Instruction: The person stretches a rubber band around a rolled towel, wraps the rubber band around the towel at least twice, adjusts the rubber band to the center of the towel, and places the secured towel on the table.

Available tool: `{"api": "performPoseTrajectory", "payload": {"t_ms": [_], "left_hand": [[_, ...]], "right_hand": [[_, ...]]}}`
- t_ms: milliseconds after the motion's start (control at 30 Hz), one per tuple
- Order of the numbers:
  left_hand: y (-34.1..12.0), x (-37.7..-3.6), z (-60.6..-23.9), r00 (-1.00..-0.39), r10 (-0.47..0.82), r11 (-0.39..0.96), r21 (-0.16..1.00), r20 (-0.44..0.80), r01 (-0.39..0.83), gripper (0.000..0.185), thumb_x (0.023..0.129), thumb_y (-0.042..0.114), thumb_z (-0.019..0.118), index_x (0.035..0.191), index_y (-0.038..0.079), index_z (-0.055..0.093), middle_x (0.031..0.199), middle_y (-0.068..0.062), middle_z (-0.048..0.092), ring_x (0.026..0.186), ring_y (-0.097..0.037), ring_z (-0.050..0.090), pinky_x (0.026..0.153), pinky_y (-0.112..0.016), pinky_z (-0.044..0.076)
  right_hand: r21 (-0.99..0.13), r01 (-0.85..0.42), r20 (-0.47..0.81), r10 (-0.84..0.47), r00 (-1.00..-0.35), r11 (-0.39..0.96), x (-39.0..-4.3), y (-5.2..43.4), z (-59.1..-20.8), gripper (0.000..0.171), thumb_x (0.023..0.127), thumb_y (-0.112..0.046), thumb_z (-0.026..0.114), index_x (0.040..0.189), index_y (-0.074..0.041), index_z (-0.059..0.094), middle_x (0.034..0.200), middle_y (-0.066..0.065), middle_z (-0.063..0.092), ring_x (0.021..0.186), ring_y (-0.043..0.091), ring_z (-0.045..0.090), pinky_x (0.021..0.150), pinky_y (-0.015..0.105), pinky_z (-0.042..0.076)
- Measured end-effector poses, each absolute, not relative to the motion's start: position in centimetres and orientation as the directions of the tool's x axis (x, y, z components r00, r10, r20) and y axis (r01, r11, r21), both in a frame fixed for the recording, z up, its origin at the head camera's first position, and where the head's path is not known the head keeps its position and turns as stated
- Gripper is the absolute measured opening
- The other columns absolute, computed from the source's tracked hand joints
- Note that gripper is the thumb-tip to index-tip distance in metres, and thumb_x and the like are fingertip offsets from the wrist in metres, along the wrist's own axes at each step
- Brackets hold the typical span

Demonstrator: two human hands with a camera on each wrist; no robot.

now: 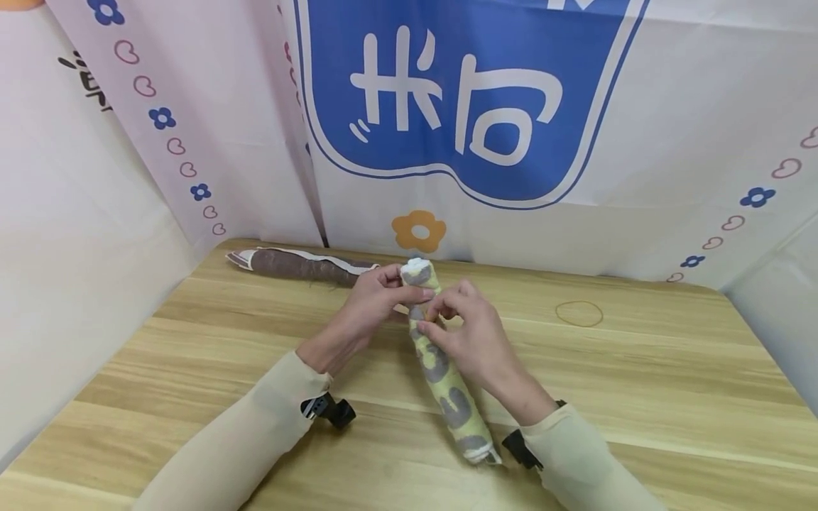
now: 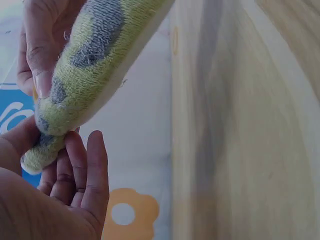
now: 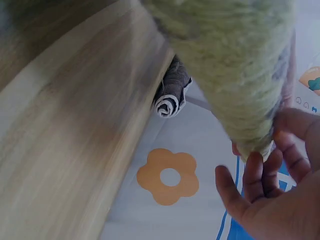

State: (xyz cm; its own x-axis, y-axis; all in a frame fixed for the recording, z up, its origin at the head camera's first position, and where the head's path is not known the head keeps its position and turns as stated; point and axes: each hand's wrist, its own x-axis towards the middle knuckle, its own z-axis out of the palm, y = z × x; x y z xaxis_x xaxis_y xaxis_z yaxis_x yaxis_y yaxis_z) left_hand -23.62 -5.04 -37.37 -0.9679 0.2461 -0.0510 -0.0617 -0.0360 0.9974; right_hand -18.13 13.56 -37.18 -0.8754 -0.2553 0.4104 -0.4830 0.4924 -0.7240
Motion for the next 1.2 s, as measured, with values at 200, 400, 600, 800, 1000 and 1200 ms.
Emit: {"api": "performPoseTrajectory", "payload": {"t_ms": [200, 400, 600, 800, 1000, 1200], "left_hand": [[-5.0, -23.7, -37.7, -0.971, 0.219, -0.033, 0.994, -0.095, -0.104, 0.023, 0.089, 0.014, 0.085, 0.107, 0.005, 0.073, 0.097, -0.007, 0.075, 0.083, -0.018, 0.070, 0.074, -0.039, 0.063], [-4.4, -23.4, -37.6, -0.991, 0.127, 0.020, 0.999, 0.034, 0.036, 0.021, 0.087, 0.009, 0.088, 0.097, 0.005, 0.069, 0.090, -0.006, 0.074, 0.075, -0.014, 0.066, 0.069, -0.036, 0.060], [-4.0, -23.0, -37.8, -0.975, 0.091, 0.126, 0.969, 0.203, 0.213, 0.023, 0.084, 0.006, 0.090, 0.091, 0.005, 0.068, 0.082, -0.003, 0.072, 0.068, -0.011, 0.058, 0.056, -0.022, 0.050], [-4.3, -23.1, -37.9, -0.979, 0.087, 0.093, 0.977, 0.185, 0.193, 0.021, 0.085, 0.004, 0.088, 0.090, 0.005, 0.068, 0.079, -0.003, 0.070, 0.065, -0.010, 0.057, 0.056, -0.021, 0.050], [-4.5, -23.6, -37.8, -0.982, 0.132, 0.009, 0.991, 0.132, 0.135, 0.021, 0.090, 0.010, 0.086, 0.102, 0.004, 0.070, 0.093, -0.007, 0.074, 0.078, -0.014, 0.067, 0.066, -0.028, 0.059], [-5.3, -24.5, -38.0, -0.946, 0.301, -0.185, 0.980, 0.124, 0.070, 0.037, 0.101, 0.015, 0.073, 0.134, 0.000, 0.064, 0.112, -0.012, 0.075, 0.096, -0.021, 0.073, 0.082, -0.039, 0.063]], "right_hand": [[-0.711, -0.561, 0.434, -0.363, -0.824, 0.424, -18.4, 13.7, -37.4, 0.024, 0.087, 0.003, 0.083, 0.087, -0.016, 0.070, 0.099, 0.000, 0.058, 0.106, 0.021, 0.060, 0.098, 0.050, 0.054], [-0.797, -0.408, 0.297, -0.300, -0.907, 0.445, -18.1, 13.5, -37.0, 0.019, 0.093, -0.009, 0.083, 0.089, -0.011, 0.064, 0.103, 0.007, 0.058, 0.106, 0.024, 0.061, 0.096, 0.044, 0.056], [-0.774, -0.358, 0.274, -0.234, -0.933, 0.523, -17.4, 12.9, -36.8, 0.023, 0.094, -0.012, 0.083, 0.086, -0.011, 0.061, 0.103, 0.008, 0.054, 0.105, 0.027, 0.061, 0.084, 0.045, 0.058], [-0.640, -0.603, 0.480, -0.365, -0.798, 0.475, -17.8, 13.0, -37.3, 0.034, 0.084, 0.010, 0.081, 0.082, -0.017, 0.062, 0.101, 0.001, 0.054, 0.104, 0.022, 0.056, 0.087, 0.044, 0.053], [-0.702, -0.570, 0.475, -0.315, -0.821, 0.427, -18.2, 13.6, -37.4, 0.024, 0.090, 0.005, 0.082, 0.087, -0.013, 0.066, 0.103, 0.003, 0.057, 0.106, 0.020, 0.059, 0.091, 0.042, 0.059], [-0.825, -0.450, 0.413, -0.180, -0.893, 0.343, -18.6, 14.0, -37.3, 0.011, 0.095, -0.005, 0.080, 0.095, -0.004, 0.069, 0.105, 0.008, 0.059, 0.103, 0.020, 0.063, 0.088, 0.035, 0.061]]}}
